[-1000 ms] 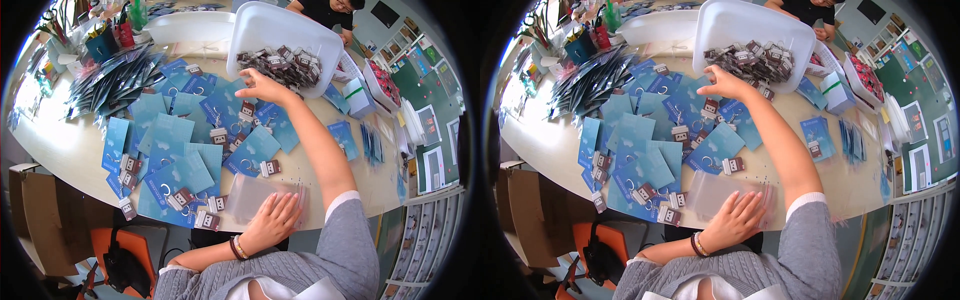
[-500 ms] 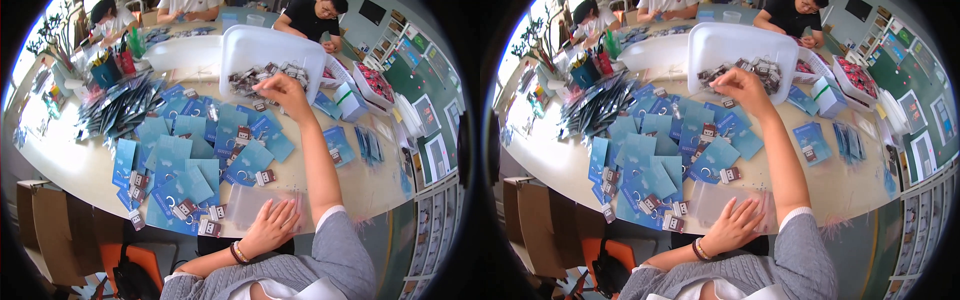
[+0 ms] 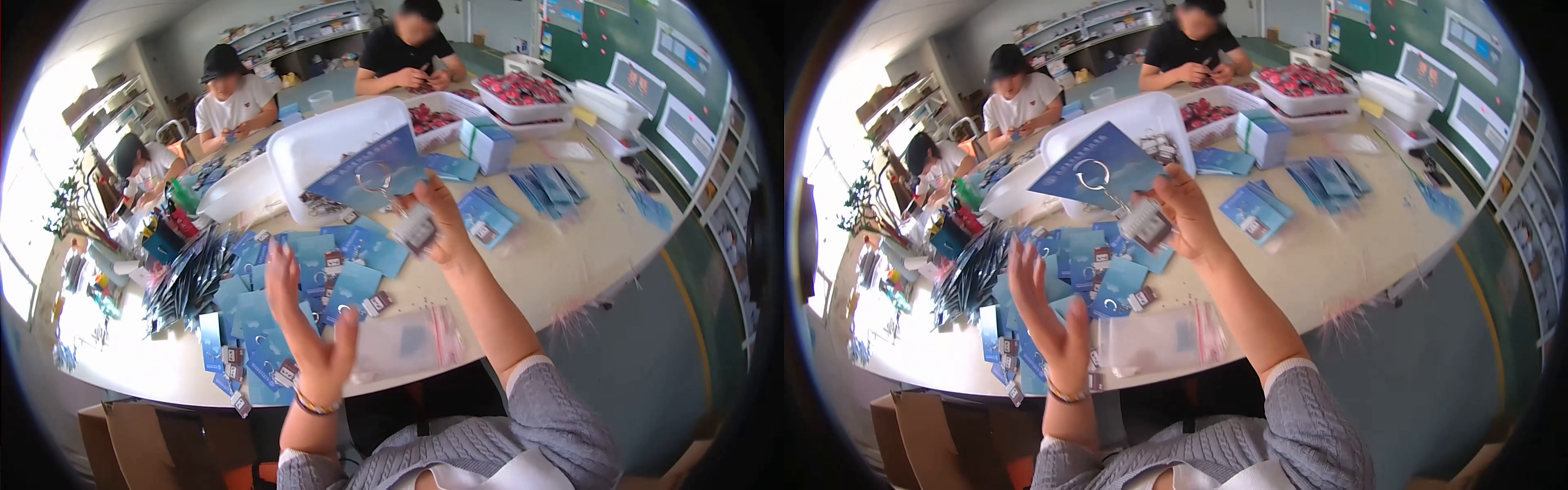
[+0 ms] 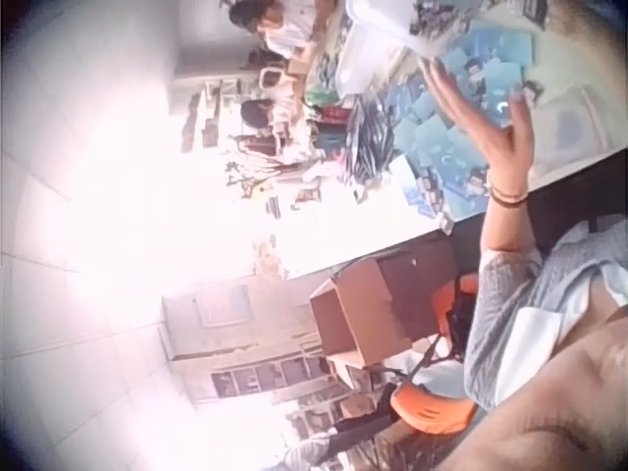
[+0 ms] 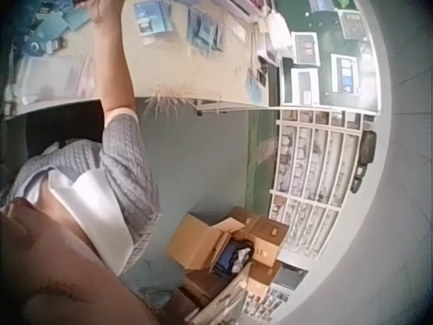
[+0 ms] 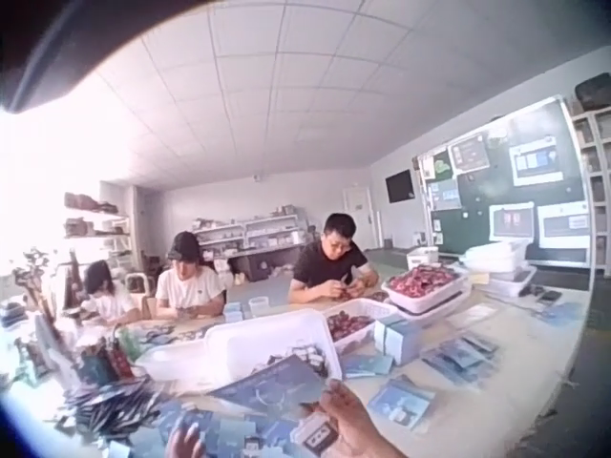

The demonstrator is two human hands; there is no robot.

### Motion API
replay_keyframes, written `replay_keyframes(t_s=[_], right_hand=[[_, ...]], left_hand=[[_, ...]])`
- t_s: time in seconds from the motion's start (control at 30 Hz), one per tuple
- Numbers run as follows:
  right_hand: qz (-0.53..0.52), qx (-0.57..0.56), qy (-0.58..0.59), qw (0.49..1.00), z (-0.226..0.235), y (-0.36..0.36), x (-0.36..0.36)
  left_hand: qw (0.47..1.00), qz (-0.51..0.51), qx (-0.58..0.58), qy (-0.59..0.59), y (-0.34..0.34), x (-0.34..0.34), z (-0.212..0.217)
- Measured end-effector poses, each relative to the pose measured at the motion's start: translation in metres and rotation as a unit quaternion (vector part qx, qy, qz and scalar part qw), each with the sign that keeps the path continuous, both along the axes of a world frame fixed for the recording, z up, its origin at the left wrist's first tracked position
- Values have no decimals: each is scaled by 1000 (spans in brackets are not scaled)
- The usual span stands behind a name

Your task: The person packages keychains by hand, inserting them with cardboard backings into small plastic bags.

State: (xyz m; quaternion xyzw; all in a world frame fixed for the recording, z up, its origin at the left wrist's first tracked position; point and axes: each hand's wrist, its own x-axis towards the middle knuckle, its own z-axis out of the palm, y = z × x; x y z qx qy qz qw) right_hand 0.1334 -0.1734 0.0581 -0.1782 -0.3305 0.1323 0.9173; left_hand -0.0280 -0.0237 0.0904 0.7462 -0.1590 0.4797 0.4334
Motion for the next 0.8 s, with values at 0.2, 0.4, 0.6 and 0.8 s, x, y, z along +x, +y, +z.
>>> replay_keyframes(t_s=[0.2,0.4,0.6,0.8], right_hand=[[60,23,92,994,-13,-12,-55],[89,-36,228,969,-30,-16,-87],[71,-61,205,974,-36,-16,-101],[-161,-231,130,951,-43,-7,-99]], left_hand=[[938,-239,-174,181,-30,52,50],[924,-255,-162,235,-51,49,61],[941,-177,-80,277,-46,48,49],[949,-169,-79,255,-45,56,21]])
